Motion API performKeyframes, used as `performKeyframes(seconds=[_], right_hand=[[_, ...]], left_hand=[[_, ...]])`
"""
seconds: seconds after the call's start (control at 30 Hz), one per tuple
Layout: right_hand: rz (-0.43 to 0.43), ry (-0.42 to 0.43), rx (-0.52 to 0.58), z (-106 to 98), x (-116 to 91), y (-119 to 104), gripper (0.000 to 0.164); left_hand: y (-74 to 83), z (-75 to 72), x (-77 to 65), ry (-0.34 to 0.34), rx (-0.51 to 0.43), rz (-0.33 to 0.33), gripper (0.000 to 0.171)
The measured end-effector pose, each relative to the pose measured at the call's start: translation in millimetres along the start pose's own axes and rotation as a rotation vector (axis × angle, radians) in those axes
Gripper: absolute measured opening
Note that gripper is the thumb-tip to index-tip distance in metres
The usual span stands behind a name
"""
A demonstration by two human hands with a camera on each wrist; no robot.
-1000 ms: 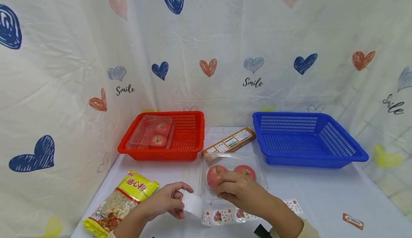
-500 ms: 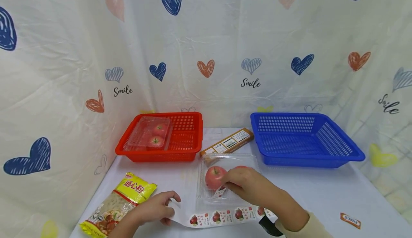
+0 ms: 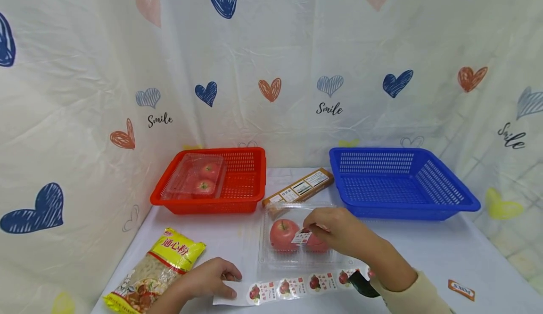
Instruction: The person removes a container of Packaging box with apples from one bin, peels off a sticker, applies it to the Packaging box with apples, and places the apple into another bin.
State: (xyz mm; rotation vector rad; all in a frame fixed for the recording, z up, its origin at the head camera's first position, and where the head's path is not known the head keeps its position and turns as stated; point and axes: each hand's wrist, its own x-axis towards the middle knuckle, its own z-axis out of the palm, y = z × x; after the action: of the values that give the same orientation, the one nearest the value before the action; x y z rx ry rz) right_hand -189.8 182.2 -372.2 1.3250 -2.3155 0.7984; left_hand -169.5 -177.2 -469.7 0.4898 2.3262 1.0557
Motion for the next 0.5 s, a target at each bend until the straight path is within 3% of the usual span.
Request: performKeyframes(seconds=[0.17,0.33,0.5], right_hand=[[0.078,-0.013,0.058,0,1,5,0.022],[0.234,-0.053,0.124,2,-1,14,0.021],[0.334,-0.082,0.154,6,-1,23,0.023]], left_hand=[[1.2,-0.8,0.2,-0.081,0.085,-0.001,0.021],[-1.1,-1.0,0.1,-0.044,0.141,0.045,0.022],[-2.1,-0.5,1.4,-0.009,0.132,0.092,0.023]])
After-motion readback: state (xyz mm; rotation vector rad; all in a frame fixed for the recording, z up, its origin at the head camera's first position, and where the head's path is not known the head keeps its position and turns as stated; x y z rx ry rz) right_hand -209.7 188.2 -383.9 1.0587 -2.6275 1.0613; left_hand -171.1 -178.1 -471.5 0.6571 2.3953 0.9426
